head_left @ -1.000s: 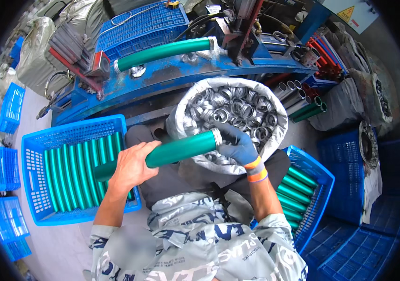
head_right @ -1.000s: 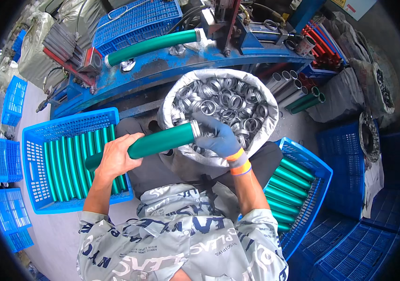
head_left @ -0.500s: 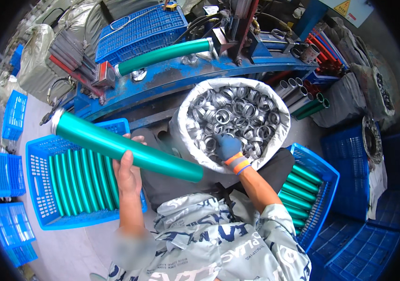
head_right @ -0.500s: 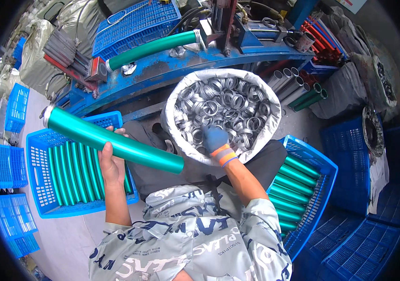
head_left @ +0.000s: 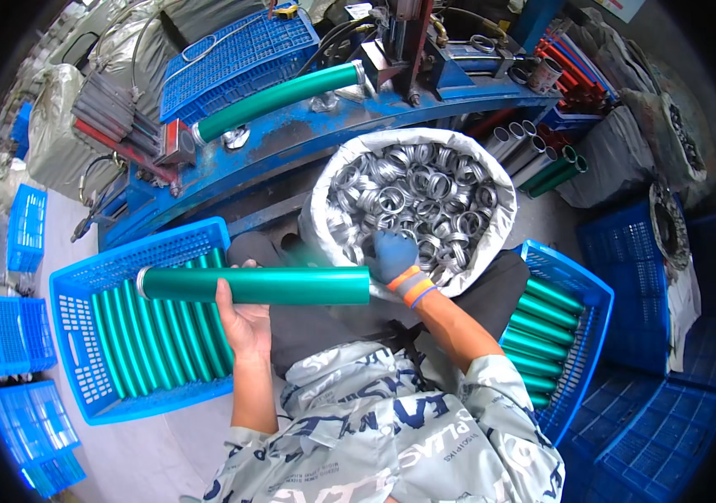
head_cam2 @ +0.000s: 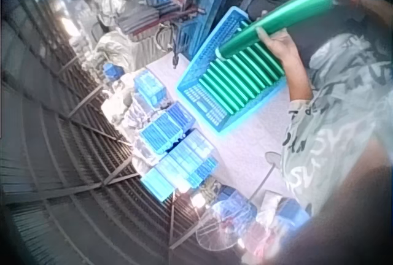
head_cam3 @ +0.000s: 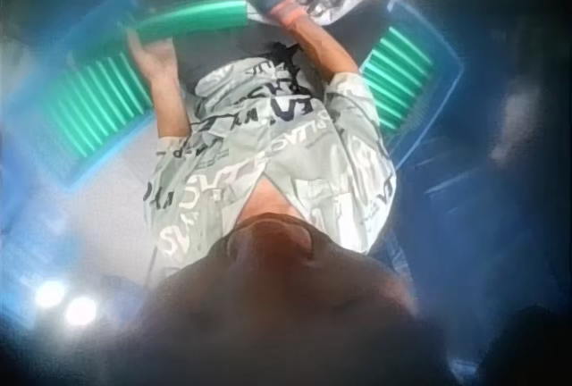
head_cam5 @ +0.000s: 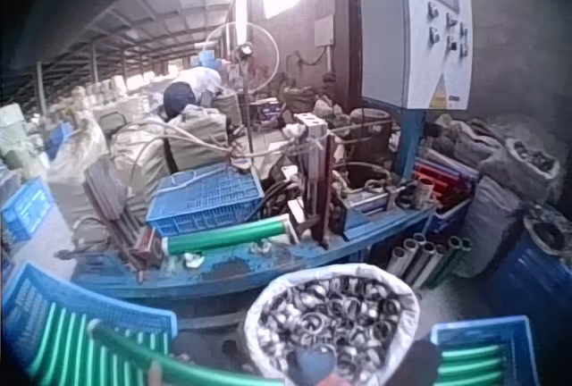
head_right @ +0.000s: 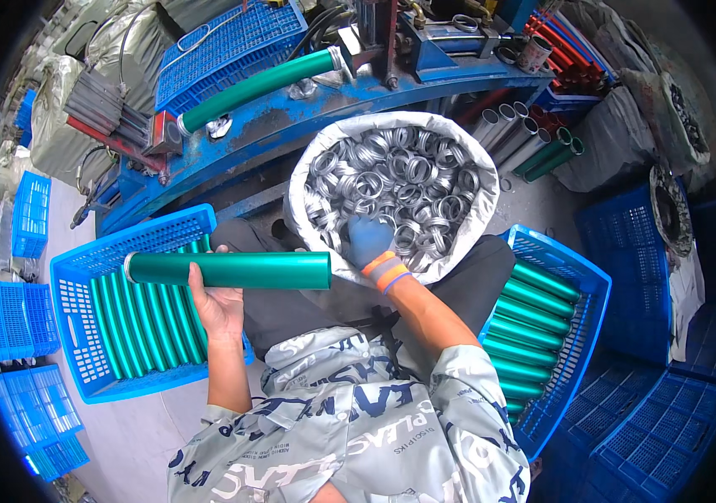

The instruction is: The recorder is fitting metal rings onto the ends of green industrial tubes and organizing them in crates.

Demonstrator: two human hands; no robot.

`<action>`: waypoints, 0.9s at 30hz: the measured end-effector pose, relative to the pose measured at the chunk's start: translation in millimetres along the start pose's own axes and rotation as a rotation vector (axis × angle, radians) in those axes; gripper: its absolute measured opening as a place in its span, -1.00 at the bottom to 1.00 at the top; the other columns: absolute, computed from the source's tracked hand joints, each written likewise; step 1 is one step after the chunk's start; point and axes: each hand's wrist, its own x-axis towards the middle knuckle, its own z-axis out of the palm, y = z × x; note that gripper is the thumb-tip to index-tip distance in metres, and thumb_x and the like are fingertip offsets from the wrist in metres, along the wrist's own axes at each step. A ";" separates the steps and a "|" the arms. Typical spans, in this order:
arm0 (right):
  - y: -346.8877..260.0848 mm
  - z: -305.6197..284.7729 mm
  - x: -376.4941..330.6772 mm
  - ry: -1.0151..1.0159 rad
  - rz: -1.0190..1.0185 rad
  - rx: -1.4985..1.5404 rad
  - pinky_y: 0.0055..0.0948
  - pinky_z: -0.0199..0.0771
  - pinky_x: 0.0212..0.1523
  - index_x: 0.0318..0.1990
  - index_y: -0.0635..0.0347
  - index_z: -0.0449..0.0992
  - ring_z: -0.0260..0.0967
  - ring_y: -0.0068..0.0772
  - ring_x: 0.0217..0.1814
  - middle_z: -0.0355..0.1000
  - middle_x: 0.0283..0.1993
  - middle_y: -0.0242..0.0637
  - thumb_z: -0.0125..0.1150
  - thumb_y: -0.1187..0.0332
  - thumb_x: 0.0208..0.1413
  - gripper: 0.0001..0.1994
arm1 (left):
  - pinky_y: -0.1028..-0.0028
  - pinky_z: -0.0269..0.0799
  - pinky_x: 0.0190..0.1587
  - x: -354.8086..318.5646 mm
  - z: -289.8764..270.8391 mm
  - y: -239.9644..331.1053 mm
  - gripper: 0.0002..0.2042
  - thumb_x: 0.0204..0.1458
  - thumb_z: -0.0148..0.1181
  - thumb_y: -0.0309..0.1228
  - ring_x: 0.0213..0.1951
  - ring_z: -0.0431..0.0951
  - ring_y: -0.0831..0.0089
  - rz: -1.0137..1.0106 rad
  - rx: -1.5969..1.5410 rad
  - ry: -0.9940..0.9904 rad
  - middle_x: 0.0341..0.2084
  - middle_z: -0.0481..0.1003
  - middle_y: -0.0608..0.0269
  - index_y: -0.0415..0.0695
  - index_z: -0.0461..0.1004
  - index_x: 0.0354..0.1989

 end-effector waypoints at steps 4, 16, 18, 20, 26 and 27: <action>-9.4 -15.4 -11.3 0.123 0.059 0.310 -0.03 0.73 0.07 0.13 0.15 0.69 0.73 0.12 -0.03 0.71 -0.04 0.02 0.61 0.00 0.04 -0.43 | 0.11 0.62 0.31 -3.2 -9.9 4.8 -0.61 0.42 0.36 0.02 0.25 0.68 0.20 0.006 -0.046 0.083 0.21 0.67 0.05 -0.01 0.62 0.15; -3.5 -105.9 -53.9 -0.149 -0.066 1.807 -0.43 0.58 0.34 0.73 0.35 0.16 0.52 -0.42 0.43 0.47 0.54 -0.17 0.31 0.47 0.34 -0.18 | 0.09 0.63 0.38 1.8 11.2 -33.3 -0.45 0.44 0.35 0.06 0.35 0.62 0.16 -0.017 -0.020 0.081 0.39 0.55 -0.01 0.02 0.44 0.43; -15.7 -126.9 -60.3 -0.187 -0.066 1.714 -0.44 0.47 0.41 0.74 0.40 0.10 0.44 -0.48 0.44 0.45 0.55 -0.23 0.28 0.50 0.38 -0.18 | 0.09 0.63 0.38 -1.1 8.0 -32.8 -0.46 0.45 0.34 0.05 0.35 0.62 0.16 0.004 -0.013 0.082 0.39 0.55 0.00 0.02 0.44 0.43; -15.1 -126.7 -63.4 -0.210 -0.086 1.697 -0.35 0.36 0.56 0.76 0.42 0.03 0.34 -0.40 0.59 0.34 0.65 -0.17 0.33 0.48 0.41 -0.14 | 0.04 0.62 0.38 -3.7 11.3 -28.6 -0.49 0.46 0.34 0.01 0.36 0.61 0.15 0.024 -0.004 0.097 0.39 0.56 0.00 0.03 0.46 0.41; -26.2 -145.8 -57.7 -0.276 -0.018 1.598 -0.34 0.34 0.60 0.71 0.44 0.16 0.35 -0.36 0.62 0.39 0.63 -0.14 0.34 0.53 0.45 -0.24 | -0.02 0.63 0.34 9.5 0.3 -31.0 -0.52 0.44 0.38 -0.06 0.35 0.61 0.14 0.057 0.022 0.108 0.33 0.58 -0.01 0.03 0.46 0.40; -25.8 -153.6 -47.2 -0.292 0.032 1.597 -0.37 0.39 0.57 0.69 0.44 0.20 0.38 -0.36 0.60 0.44 0.59 -0.14 0.35 0.55 0.44 -0.26 | -0.02 0.64 0.33 14.0 3.1 -33.6 -0.52 0.44 0.39 -0.06 0.34 0.61 0.14 0.064 0.035 0.095 0.32 0.59 0.00 0.03 0.46 0.39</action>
